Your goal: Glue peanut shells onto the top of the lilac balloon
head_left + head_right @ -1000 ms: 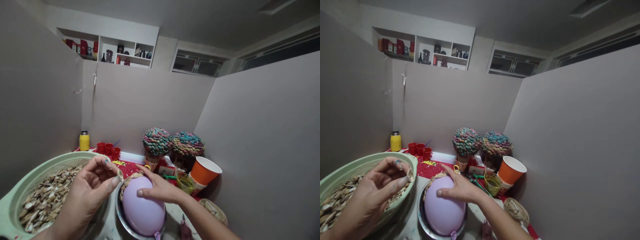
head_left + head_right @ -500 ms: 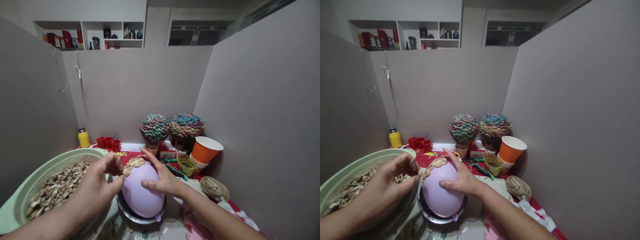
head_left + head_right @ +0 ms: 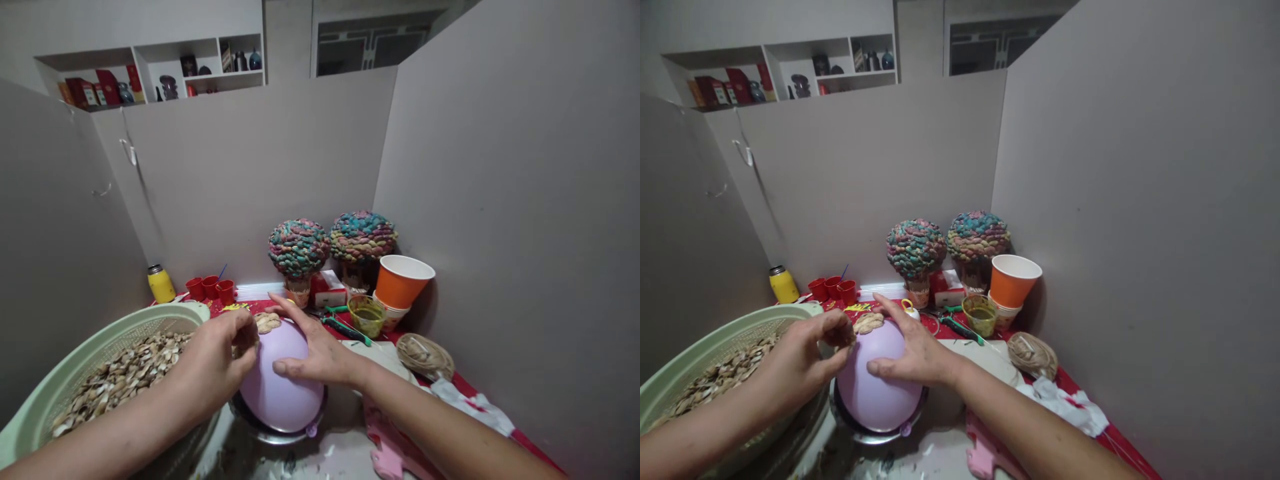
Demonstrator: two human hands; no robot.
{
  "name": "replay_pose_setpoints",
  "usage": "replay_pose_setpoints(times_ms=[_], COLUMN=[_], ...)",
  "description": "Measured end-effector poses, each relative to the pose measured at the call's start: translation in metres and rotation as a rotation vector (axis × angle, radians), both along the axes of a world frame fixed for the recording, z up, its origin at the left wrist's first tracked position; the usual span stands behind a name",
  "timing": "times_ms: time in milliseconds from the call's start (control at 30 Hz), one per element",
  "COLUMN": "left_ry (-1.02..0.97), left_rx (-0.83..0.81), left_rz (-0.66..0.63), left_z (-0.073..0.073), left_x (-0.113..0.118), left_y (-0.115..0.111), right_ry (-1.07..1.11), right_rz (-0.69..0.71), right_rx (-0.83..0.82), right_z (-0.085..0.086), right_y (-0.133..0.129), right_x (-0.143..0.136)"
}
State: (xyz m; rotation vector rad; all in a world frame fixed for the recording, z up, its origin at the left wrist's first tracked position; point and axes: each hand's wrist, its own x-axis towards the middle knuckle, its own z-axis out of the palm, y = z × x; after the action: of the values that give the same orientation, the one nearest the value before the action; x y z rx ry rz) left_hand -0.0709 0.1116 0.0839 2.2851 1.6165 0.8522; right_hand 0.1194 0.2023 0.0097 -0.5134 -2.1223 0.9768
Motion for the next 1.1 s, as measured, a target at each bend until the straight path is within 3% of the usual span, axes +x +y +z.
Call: replay_pose_setpoints(times_ms=[467, 800, 967, 1100], left_ry=[0.120, 0.150, 0.024, -0.166], left_rx=[-0.001, 0.035, 0.019, 0.068], left_rz=[-0.022, -0.090, -0.124, 0.018], left_z=[0.001, -0.011, -0.007, 0.003], left_x=[0.004, -0.002, -0.008, -0.015], left_y=[-0.001, 0.001, -0.006, -0.004], right_ry=[-0.017, -0.032, 0.013, 0.074], right_rz=[0.001, 0.001, 0.019, -0.009], right_rx=[0.052, 0.025, 0.009, 0.006], right_z=[0.000, -0.003, -0.004, -0.002], right_y=[-0.004, -0.005, -0.003, -0.001], right_x=[0.002, 0.001, 0.002, 0.002])
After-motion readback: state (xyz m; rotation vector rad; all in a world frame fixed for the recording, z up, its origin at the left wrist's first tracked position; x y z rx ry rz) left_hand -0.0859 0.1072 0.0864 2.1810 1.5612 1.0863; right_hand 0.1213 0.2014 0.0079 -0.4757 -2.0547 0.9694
